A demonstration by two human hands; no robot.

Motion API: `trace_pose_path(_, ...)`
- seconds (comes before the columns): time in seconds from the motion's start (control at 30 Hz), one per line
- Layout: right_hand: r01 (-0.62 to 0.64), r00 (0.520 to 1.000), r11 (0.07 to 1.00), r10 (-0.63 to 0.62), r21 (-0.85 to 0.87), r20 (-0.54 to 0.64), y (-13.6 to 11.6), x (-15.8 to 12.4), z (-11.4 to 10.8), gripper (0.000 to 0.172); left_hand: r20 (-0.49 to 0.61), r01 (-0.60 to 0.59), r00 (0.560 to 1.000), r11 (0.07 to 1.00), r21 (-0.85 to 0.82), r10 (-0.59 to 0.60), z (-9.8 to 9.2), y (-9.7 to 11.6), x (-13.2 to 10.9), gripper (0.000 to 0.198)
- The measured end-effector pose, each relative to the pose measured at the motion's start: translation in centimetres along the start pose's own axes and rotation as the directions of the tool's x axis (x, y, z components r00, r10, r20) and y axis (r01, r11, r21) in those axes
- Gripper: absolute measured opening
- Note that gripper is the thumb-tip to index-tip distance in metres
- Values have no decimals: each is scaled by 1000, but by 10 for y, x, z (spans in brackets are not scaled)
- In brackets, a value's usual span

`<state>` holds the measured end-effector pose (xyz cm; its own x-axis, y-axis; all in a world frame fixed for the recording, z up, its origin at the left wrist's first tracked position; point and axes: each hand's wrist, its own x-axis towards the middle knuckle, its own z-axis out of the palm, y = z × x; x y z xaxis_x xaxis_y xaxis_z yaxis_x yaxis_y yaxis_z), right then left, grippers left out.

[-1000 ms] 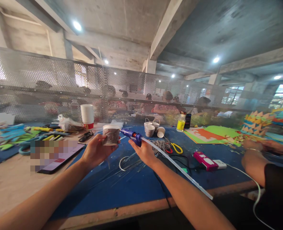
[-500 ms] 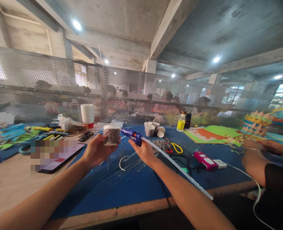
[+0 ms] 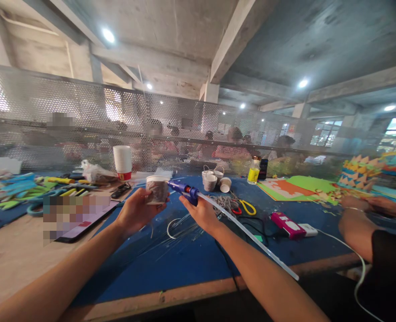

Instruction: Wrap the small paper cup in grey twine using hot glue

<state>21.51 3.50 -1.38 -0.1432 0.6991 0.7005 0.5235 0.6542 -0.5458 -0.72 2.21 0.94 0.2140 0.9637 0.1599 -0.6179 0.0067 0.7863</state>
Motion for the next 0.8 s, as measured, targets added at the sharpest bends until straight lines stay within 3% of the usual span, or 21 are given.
trace_pose_path(0.8,95,995,995,-94,-39,13,1,-1,3,36,-41,13,999,991,130,-8,-9,-9,8,32)
